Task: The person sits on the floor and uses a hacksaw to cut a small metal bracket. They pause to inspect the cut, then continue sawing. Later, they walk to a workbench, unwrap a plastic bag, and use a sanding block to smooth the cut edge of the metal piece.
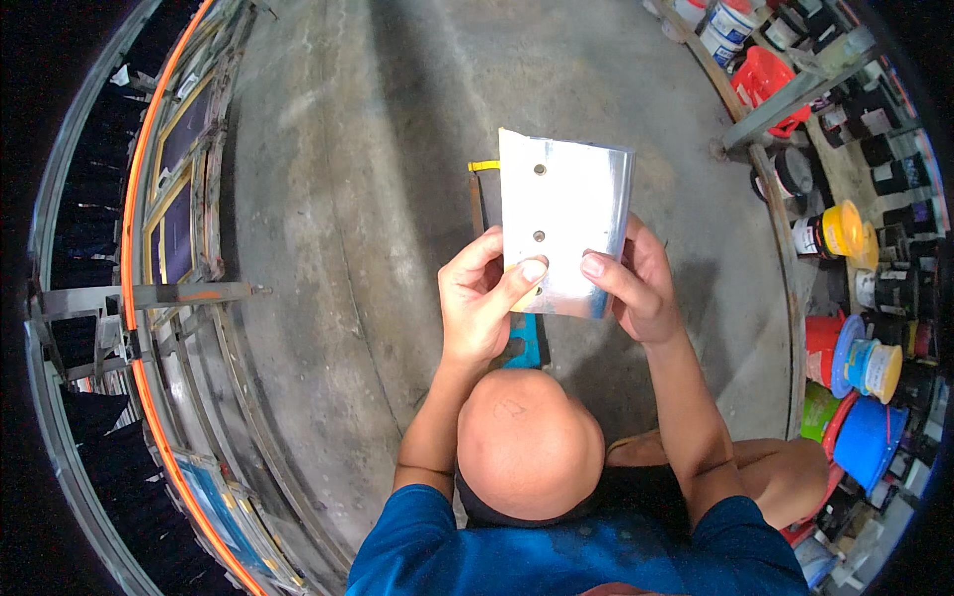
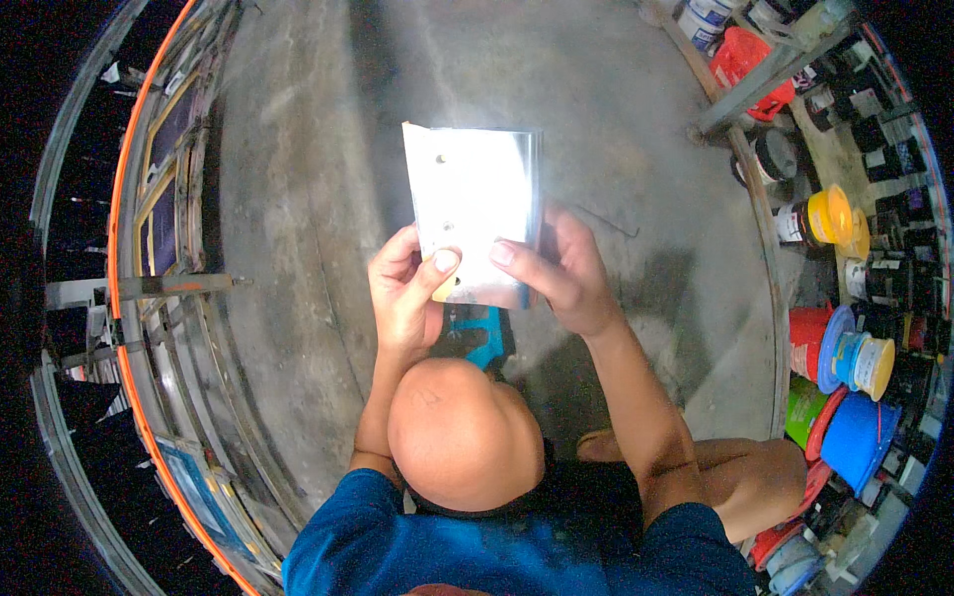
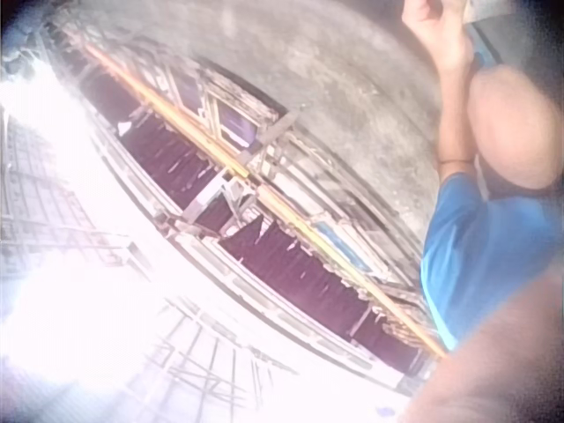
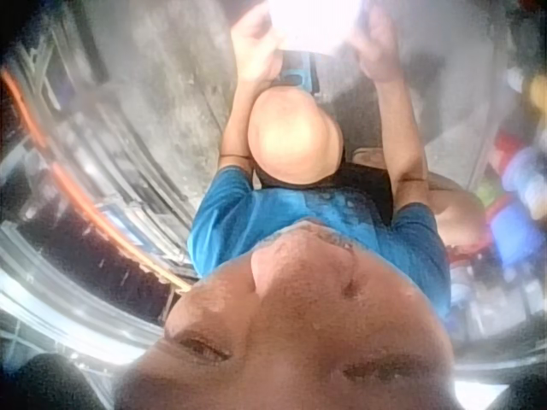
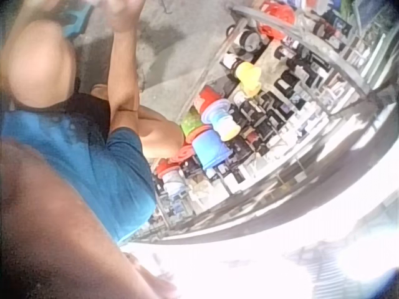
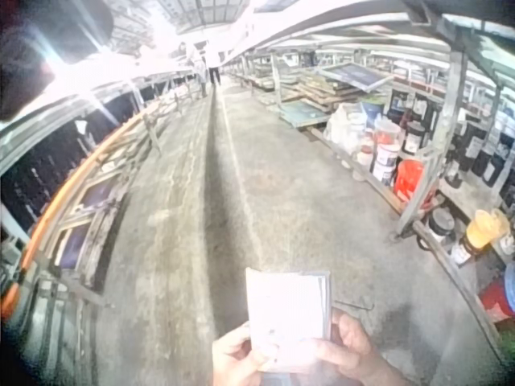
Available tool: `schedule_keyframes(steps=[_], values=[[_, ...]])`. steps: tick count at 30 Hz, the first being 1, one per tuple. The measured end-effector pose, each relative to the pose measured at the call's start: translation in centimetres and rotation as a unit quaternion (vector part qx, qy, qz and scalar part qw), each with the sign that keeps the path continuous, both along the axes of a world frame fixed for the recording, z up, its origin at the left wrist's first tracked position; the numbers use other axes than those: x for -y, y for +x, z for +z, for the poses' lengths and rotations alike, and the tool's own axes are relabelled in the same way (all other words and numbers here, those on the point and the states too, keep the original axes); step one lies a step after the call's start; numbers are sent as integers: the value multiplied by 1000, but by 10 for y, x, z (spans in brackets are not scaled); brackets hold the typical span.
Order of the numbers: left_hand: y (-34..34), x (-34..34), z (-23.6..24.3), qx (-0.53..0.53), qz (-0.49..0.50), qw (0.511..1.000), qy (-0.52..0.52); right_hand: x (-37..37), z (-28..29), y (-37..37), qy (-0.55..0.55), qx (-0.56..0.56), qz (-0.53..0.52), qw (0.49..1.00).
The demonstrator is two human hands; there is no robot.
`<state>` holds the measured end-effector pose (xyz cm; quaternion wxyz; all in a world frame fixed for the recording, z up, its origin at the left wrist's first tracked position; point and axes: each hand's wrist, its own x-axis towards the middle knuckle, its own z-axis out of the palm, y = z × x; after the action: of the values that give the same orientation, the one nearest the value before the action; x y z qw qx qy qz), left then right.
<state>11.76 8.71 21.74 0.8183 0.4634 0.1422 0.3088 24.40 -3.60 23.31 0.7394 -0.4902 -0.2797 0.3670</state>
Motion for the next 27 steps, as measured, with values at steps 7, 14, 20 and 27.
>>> schedule_keyframes(steps=[7,14,20,27], values=[[2,2,-2,7,-4,1000,-25,-2,3,-4,16,-41,-21,999],[6,1,-6,19,10,1000,-16,-3,10,-10,4,-24,-51,998],[13,1,-10,41,-28,996,-80,-6,13,-17,10,-23,-92,995],[17,3,-31,88,-93,962,-242,-3,26,-26,-11,95,-109,989]])
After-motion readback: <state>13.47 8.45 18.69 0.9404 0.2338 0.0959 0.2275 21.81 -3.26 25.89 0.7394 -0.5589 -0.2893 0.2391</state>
